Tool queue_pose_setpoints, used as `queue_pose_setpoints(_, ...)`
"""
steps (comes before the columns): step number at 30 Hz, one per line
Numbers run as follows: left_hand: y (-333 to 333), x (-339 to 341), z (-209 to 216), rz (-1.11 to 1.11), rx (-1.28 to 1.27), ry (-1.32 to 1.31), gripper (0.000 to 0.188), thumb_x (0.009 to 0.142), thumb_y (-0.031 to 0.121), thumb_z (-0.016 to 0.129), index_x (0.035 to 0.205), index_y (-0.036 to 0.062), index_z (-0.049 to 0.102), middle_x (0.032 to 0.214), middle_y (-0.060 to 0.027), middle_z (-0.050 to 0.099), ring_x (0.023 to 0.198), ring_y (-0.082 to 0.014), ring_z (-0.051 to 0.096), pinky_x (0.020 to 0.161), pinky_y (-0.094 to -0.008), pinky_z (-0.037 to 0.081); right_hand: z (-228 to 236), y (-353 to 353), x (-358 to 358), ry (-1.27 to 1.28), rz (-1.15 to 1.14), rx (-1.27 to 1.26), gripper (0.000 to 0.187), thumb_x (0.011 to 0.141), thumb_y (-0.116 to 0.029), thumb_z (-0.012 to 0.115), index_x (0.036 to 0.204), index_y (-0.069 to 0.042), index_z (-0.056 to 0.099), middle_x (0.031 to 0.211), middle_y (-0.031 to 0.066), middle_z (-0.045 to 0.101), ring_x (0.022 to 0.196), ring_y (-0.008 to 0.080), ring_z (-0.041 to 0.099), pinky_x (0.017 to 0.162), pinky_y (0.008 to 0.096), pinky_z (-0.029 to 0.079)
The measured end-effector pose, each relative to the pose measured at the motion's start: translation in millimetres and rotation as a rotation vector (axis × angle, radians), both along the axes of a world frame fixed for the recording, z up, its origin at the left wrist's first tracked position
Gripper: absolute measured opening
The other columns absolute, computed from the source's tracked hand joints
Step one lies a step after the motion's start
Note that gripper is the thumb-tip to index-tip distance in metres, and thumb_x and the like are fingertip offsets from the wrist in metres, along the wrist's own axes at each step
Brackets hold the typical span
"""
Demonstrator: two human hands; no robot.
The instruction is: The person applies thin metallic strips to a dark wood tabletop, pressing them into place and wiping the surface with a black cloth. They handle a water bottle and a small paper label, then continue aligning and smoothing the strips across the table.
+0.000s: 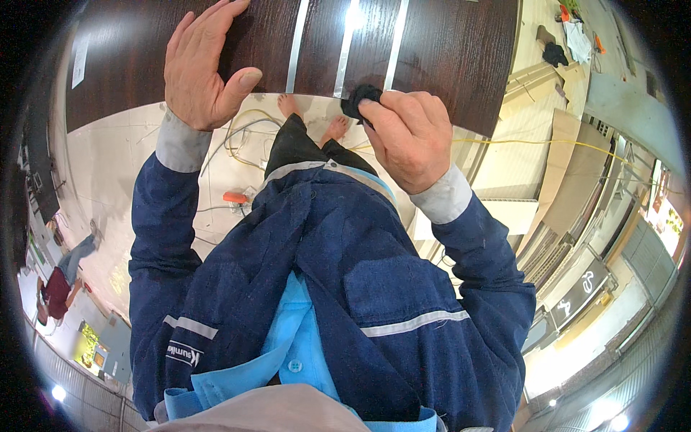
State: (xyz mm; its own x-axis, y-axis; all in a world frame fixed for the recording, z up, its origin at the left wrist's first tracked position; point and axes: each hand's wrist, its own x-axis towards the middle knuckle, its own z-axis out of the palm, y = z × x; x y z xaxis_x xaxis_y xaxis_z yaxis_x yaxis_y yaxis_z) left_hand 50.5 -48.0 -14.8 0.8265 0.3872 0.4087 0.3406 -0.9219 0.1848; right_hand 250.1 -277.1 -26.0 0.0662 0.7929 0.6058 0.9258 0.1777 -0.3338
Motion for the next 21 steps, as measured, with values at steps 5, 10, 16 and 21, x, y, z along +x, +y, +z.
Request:
queue_pose_setpoints(5,-4,1,2,0.003,-0.014,-0.019,0.087,0.092,0.073,0.056,0.139,0.0001,0.058,0.129,-0.0200,0.066,0.128,-0.0412,0.060,0.118,-0.0575,0.035,-2,2,1,-0.001,0.113,-0.118,0.038,0.071,-0.020,0.083,0.105,-0.007,0.074,0.097,0.0052,0.066,0.082,0.0240,0.063,0.072,0.0386,0.046)
queue_pose_setpoints(10,-4,2,3,0.004,-0.005,-0.027,0.087,0.091,0.074,0.056,0.138,0.0000,0.058,0.128,-0.0205,0.066,0.128,-0.0411,0.060,0.117,-0.0572,0.035,0,11,3,-0.042,0.091,-0.159,0.035,0.075,-0.015,0.080,0.109,-0.007,0.073,0.098,0.0056,0.064,0.085,0.0251,0.061,0.073,0.0387,0.047)
queue_pose_setpoints(16,-4,2,2,0.001,-0.018,-0.026,0.088,0.091,0.074,0.056,0.137,0.0000,0.059,0.128,-0.0208,0.067,0.127,-0.0407,0.061,0.117,-0.0568,0.035,5,17,7,-0.001,0.050,-0.270,0.030,0.079,-0.002,0.072,0.109,-0.007,0.072,0.099,0.0082,0.065,0.087,0.0288,0.062,0.076,0.0406,0.050)
queue_pose_setpoints(21,-4,3,2,0.000,-0.008,-0.062,0.088,0.089,0.075,0.058,0.137,0.0004,0.059,0.128,-0.0206,0.067,0.126,-0.0401,0.062,0.117,-0.0566,0.035,11,19,6,0.040,0.062,-0.199,0.028,0.080,-0.001,0.072,0.108,-0.006,0.073,0.099,0.0093,0.066,0.087,0.0290,0.063,0.075,0.0404,0.051)
